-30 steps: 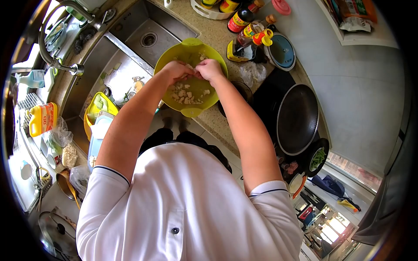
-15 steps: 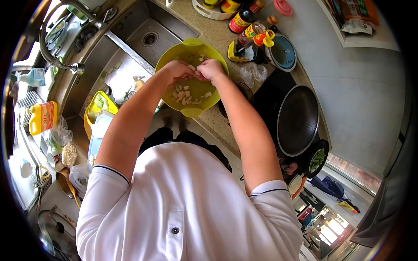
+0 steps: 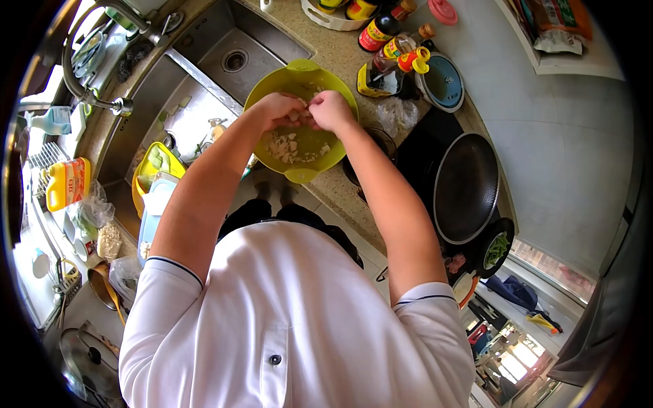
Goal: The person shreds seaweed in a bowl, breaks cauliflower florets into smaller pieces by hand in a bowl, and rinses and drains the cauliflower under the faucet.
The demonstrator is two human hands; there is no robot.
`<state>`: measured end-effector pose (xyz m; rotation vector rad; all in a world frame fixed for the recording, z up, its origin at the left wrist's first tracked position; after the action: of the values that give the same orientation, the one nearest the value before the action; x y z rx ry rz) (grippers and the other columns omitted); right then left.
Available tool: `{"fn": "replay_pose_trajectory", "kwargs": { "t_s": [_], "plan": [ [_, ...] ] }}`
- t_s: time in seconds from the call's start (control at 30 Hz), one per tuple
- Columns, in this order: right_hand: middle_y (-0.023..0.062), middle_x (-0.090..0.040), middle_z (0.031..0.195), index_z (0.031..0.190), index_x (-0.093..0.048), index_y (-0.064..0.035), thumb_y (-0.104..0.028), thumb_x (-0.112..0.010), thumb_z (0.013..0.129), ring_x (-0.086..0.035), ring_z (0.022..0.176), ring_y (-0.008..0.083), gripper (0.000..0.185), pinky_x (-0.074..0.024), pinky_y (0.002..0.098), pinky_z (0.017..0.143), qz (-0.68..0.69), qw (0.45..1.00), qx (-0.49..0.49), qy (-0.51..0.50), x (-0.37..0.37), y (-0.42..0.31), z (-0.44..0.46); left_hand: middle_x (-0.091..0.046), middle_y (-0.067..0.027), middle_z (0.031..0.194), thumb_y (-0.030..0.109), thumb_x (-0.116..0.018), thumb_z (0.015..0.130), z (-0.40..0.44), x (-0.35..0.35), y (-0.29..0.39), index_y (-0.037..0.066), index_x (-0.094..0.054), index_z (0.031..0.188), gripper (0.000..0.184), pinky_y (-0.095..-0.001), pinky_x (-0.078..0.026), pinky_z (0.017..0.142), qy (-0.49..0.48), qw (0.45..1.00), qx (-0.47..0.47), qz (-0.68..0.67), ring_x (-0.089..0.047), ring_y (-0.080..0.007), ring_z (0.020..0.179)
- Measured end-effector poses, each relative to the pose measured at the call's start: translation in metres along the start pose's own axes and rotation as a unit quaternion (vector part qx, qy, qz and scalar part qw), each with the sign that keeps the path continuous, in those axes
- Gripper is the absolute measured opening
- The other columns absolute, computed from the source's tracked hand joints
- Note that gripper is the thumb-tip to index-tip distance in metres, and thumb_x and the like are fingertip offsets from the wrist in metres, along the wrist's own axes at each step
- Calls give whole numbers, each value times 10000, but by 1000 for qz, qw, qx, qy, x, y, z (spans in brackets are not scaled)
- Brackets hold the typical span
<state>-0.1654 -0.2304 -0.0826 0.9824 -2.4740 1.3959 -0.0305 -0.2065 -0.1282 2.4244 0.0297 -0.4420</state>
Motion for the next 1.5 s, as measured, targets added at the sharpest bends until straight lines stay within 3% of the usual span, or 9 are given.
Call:
{"fn": "replay_pose_trajectory", "kwargs": {
  "t_s": [0.07,0.27,0.53,0.6,1.0,1.1,1.17,1.3,1.5],
  "plan": [
    [154,-704,805,852,-689,-12,-202,-729,777,-697,781,248,209,-550,360,715,-233,958,125,114,9,-44,-42,-648,-95,874,69,-649,839,2,2,5,-6,-656,980,160,-300,-568,647,-6,1000,-19,1,-653,-203,780],
    [175,-703,832,871,-738,-42,-149,-720,740,-686,786,315,170,-541,382,730,-243,960,118,-79,-58,-13,-51,-634,-86,837,74,-608,876,0,3,11,6,-655,942,105,-315,-521,651,22,994,17,-106,-607,-177,712],
    [213,-692,908,918,-735,-55,-129,-638,807,-672,862,361,165,-533,418,773,-299,947,97,-70,-45,-5,-40,-652,-92,835,61,-588,900,2,5,9,5,-647,971,109,-292,-490,613,6,998,-26,-59,-617,-178,714],
    [212,-686,958,893,-709,-45,-133,-646,800,-647,960,378,143,-522,436,830,-346,931,99,65,-24,-9,-32,-651,-95,830,66,-564,908,6,4,6,2,-647,968,120,-284,-483,601,6,998,-11,-63,-621,-182,716],
    [113,-700,776,893,-698,-23,-111,-712,786,-688,747,218,139,-534,344,683,-132,963,232,36,-7,-39,-24,-644,-114,873,122,-489,942,29,-4,-13,21,-607,947,156,-326,-471,599,-3,992,16,-123,-618,-225,712],
    [159,-706,821,874,-721,-50,-141,-721,745,-694,756,279,157,-543,367,704,-37,982,180,45,14,-25,-8,-631,-113,863,99,-478,940,22,-8,-5,22,-603,960,148,-324,-466,596,-16,993,-16,-120,-612,-222,706],
    [150,-714,851,910,-732,-59,-146,-745,719,-694,780,285,210,-544,366,731,-159,975,149,47,24,-40,-27,-624,-112,848,88,-467,940,15,-11,-3,21,-601,966,152,-323,-464,593,-25,993,-31,-107,-611,-221,706],
    [166,-709,899,936,-738,-70,-60,-703,686,-679,882,330,252,-538,399,769,-495,836,107,-211,-25,-21,-68,-593,-82,782,117,-468,949,7,-13,-3,27,-609,918,171,-309,-438,571,13,995,22,-99,-563,-188,657],
    [201,-694,903,934,-736,-63,24,-606,719,-664,882,367,265,-527,429,782,-435,868,146,-190,-30,-10,-60,-515,-19,689,295,-505,982,3,-23,-8,75,-569,793,297,-274,-361,516,-33,991,64,-115,-426,-127,561]
  ]
}}
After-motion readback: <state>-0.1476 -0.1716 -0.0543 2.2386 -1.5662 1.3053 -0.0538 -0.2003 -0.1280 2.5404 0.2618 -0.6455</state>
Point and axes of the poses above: each hand's wrist, its own z-axis towards the middle knuckle, its own x-axis out of the back of the hand, y = z × x, the point moved 8 cm from there along z, towards the middle knuckle
